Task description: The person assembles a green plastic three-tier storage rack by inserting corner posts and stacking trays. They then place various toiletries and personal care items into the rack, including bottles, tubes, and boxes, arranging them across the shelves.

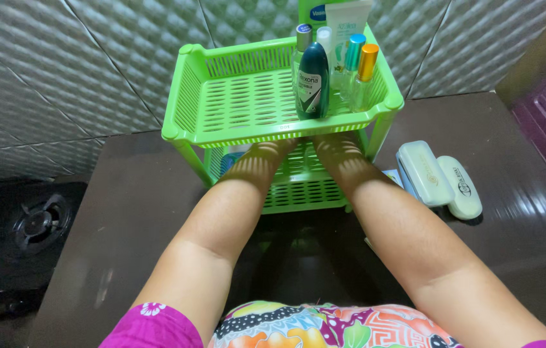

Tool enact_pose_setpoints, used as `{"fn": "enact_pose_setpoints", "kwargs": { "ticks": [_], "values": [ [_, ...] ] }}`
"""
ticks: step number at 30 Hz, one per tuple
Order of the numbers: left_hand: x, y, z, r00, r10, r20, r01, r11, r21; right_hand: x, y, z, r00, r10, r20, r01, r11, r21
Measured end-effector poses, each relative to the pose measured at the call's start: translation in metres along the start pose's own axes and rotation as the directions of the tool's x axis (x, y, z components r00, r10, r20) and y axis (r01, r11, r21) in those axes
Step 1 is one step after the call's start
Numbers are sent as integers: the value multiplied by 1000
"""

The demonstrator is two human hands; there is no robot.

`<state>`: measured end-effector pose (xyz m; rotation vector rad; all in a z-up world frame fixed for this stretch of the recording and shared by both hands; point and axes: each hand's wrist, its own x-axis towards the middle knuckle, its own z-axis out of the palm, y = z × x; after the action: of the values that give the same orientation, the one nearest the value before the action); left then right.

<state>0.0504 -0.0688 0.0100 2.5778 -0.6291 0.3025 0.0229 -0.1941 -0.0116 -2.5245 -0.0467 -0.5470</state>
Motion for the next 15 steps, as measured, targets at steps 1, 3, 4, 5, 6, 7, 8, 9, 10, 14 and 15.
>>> {"fn": "enact_pose_setpoints", "kwargs": {
  "ticks": [1, 3, 4, 5, 6, 7, 8, 9, 10, 14, 15],
  "values": [
    [3, -5, 7, 1000, 9, 28, -10, 999, 46, -3, -1, 0, 1000, 1, 8, -1, 1000, -10],
    [9, -15, 22, 996, 25, 84, -36, 990, 136, -15, -3, -4, 998, 22, 64, -18, 998, -65],
    [12, -20, 29, 997, 35, 76, -45, 989, 144, -22, -5, -8, 994, 34, 104, -24, 995, -97],
    [14, -26, 36, 997, 47, 69, -57, 987, 150, -31, -8, -13, 987, 51, 150, -32, 991, -129],
    [16, -32, 42, 996, 59, 62, -68, 985, 156, -43, -11, -18, 985, 24, 171, -3, 992, -126],
    [17, -37, 47, 996, 71, 55, -79, 984, 161, -59, -14, -25, 981, -5, 193, 26, 994, -107],
    [17, -40, 51, 995, 83, 49, -90, 982, 167, -74, -18, -31, 983, -74, 165, 85, 994, -61],
    [17, -41, 54, 995, 94, 41, -100, 980, 172, -95, -18, -39, 972, -234, 29, 233, 972, 31],
    [17, -41, 56, 998, 46, 49, -51, 991, 120, -116, -17, -47, 920, -372, -121, 384, 918, 99],
    [22, -60, 71, 973, 206, -106, -203, 979, 33, -177, 18, -65, 848, -320, -421, 422, 890, 173],
    [24, -65, 78, 924, 331, -193, -327, 944, 54, -183, 35, -64, 859, -231, -456, 334, 929, 160]
  ]
}}
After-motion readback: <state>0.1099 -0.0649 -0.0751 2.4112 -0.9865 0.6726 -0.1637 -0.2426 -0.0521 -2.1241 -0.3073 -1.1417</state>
